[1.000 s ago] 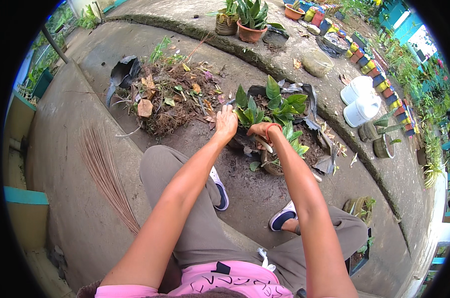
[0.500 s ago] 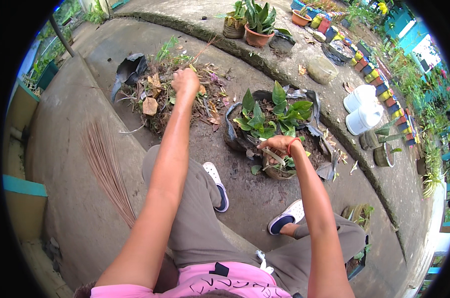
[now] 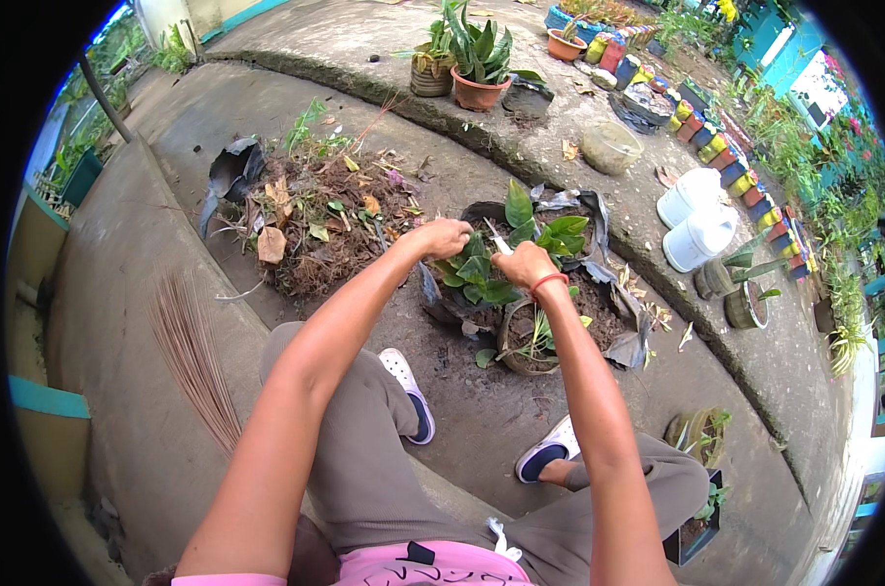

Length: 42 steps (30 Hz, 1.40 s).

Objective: The person sits on the ground and uses pruning shears to trim leaves and stems from potted plants. They repeatedly cut foliage and place the trimmed pieces on the ground beside the pots.

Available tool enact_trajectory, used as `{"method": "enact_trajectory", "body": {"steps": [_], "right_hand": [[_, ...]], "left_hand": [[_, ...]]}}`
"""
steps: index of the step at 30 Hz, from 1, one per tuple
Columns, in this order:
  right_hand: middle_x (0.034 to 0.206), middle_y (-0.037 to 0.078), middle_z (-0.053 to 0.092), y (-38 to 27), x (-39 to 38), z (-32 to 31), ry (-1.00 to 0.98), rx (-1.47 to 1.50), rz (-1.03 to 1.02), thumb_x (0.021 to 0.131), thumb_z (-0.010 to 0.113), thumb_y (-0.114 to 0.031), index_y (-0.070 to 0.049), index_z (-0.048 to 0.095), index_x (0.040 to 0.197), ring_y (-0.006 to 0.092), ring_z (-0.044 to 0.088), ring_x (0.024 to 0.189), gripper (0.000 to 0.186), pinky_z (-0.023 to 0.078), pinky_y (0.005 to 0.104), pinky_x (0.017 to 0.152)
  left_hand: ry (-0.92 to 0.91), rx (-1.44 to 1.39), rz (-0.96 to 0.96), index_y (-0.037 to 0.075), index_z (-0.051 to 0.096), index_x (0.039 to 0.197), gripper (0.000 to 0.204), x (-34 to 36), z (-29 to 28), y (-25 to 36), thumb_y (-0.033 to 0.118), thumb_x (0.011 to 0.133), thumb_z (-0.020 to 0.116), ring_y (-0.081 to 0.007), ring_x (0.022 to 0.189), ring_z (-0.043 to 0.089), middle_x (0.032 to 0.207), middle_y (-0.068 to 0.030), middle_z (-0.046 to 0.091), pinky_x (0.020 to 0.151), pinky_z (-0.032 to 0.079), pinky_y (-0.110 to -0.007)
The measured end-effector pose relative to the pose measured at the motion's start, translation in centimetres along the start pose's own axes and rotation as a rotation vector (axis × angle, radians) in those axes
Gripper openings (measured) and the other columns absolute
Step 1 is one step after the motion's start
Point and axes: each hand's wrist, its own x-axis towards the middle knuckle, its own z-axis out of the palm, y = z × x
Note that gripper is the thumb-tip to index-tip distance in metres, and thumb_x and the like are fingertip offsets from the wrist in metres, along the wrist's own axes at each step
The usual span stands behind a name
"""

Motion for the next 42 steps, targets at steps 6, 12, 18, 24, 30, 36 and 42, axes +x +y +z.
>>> {"method": "enact_trajectory", "body": {"steps": [6,12,18,24,30,36,42], "right_hand": [[0.103,0.021,0.056,1.2,2.9,5.4,-0.147,-0.678,-0.328,0.074,0.047,-0.02,-0.001,0.062,0.09,0.0333,0.058,0.092,0.029,0.046,0.0411,0.078],[0.094,0.023,0.057,2.6,2.3,8.3,-0.009,-0.457,-0.339,0.068,0.052,-0.023,0.005,0.059,0.089,0.0345,0.058,0.087,0.036,0.046,0.0391,0.076],[0.095,0.026,0.056,2.5,2.2,8.0,-0.071,-0.342,-0.295,0.063,0.055,-0.025,0.005,0.057,0.093,0.0371,0.057,0.088,0.042,0.046,0.0397,0.079],[0.099,0.026,0.055,2.8,1.6,7.7,-0.111,-0.359,-0.275,0.066,0.055,-0.03,0.004,0.057,0.095,0.0381,0.055,0.092,0.045,0.045,0.0407,0.081],[0.097,0.027,0.055,3.8,1.8,6.8,-0.138,-0.232,-0.204,0.066,0.057,-0.031,0.005,0.056,0.095,0.0384,0.056,0.091,0.046,0.044,0.0402,0.082],[0.097,0.027,0.055,4.1,1.6,6.8,-0.089,-0.142,-0.247,0.066,0.057,-0.03,0.006,0.056,0.094,0.0376,0.056,0.092,0.045,0.044,0.0398,0.081],[0.097,0.027,0.055,2.3,0.6,7.3,-0.06,-0.209,-0.319,0.066,0.056,-0.028,0.005,0.057,0.094,0.037,0.056,0.091,0.043,0.045,0.0399,0.081]], "left_hand": [[-0.67,0.12,0.112,0.0,0.055,0.105,0.037,-0.1,2.2,0.7,0.01,0.071,0.042,-0.0275,0.082,0.057,0.095,-0.0179,0.06,0.075,0.043,-0.036],[-0.407,-0.272,-0.221,0.003,0.061,0.098,0.038,1.6,-2.3,-2.3,0.002,0.063,0.046,-0.016,0.077,0.059,0.086,-0.0126,0.063,0.067,0.047,-0.03],[0.241,0.094,-0.097,0.002,0.06,0.096,0.031,5.2,1.4,-2.1,0.006,0.065,0.065,-0.0264,0.081,0.061,0.083,-0.0178,0.062,0.072,0.048,-0.035],[0.202,0.341,-0.093,0.004,0.053,0.093,0.035,6.3,5.9,-2.7,0.011,0.061,0.068,-0.0318,0.083,0.057,0.089,-0.0136,0.054,0.071,0.047,-0.04],[0.16,-0.003,-0.112,0.005,0.062,0.094,0.044,5.7,1.1,-2.2,0.023,0.056,0.075,-0.0282,0.085,0.059,0.09,-0.0191,0.06,0.075,0.047,-0.034],[0.377,-0.181,-0.266,0.002,0.061,0.097,0.04,3.0,-8.1,-4.4,0.018,0.062,0.073,-0.0259,0.087,0.059,0.092,-0.0162,0.062,0.078,0.046,-0.034],[0.591,0.354,-0.331,0.0,0.059,0.094,0.033,2.8,-8.3,-3.4,0.012,0.064,0.069,-0.0309,0.1,0.052,0.109,-0.0218,0.051,0.083,0.044,-0.033]]}}
